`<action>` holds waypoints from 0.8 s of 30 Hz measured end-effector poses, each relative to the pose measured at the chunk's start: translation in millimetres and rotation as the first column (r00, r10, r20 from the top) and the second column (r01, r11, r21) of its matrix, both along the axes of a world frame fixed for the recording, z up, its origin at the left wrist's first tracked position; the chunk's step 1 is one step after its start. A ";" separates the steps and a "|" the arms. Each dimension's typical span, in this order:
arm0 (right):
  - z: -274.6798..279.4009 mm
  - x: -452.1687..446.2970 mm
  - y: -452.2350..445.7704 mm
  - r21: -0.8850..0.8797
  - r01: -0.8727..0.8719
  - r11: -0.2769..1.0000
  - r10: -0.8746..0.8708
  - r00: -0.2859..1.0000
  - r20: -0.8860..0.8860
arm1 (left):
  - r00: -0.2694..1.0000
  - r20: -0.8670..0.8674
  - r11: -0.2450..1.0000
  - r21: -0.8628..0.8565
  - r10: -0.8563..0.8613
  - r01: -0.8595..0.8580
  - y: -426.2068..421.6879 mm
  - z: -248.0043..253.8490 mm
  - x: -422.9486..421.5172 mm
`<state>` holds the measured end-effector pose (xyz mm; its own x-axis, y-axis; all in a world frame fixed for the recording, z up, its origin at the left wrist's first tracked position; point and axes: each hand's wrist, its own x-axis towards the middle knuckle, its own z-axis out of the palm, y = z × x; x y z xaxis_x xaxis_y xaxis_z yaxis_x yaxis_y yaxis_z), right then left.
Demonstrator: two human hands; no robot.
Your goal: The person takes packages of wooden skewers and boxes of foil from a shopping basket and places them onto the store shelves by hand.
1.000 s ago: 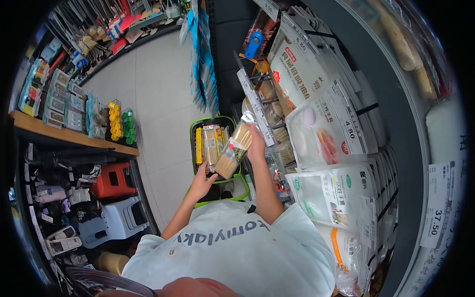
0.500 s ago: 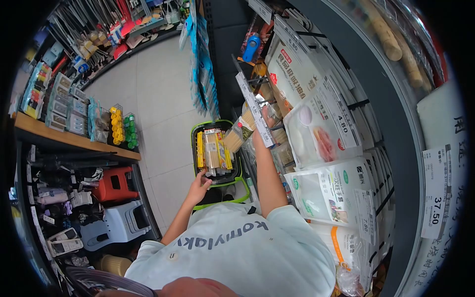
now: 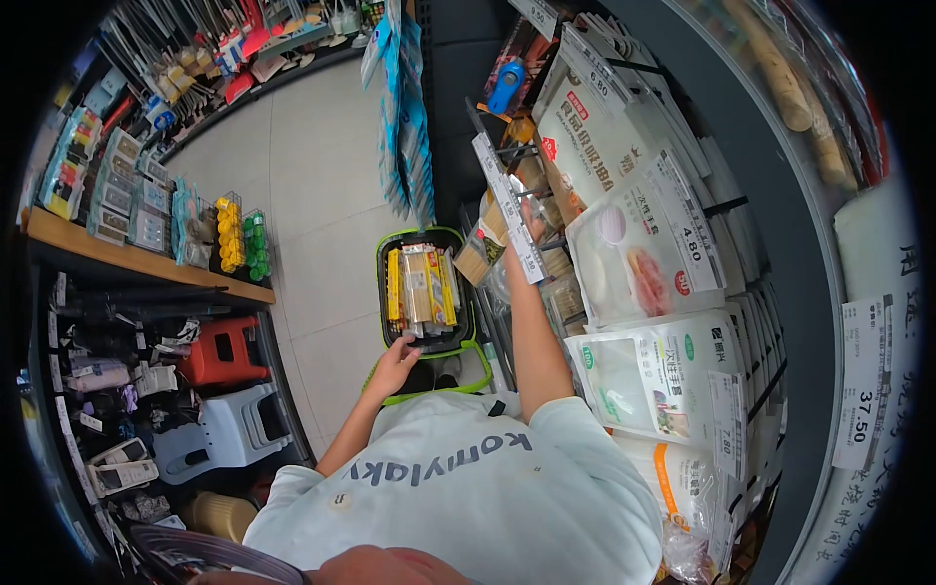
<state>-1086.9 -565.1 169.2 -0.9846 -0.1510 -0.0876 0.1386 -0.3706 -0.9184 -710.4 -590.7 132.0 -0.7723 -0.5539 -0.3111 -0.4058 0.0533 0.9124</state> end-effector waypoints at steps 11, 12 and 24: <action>0.8 0.8 -3.5 -0.009 0.042 0.999 -0.042 0.998 0.042 | 1.000 0.016 0.999 0.032 -0.024 0.024 -1.1 -6.2 0.7; -0.7 1.0 -4.3 -0.036 0.071 0.997 -0.070 0.997 0.037 | 1.000 0.016 0.999 0.033 -0.023 0.023 -1.9 -5.5 1.2; -19.9 0.3 -2.9 -0.092 0.057 0.994 -0.053 0.997 0.049 | 1.000 0.030 1.000 0.026 -0.010 0.009 -3.6 0.1 8.6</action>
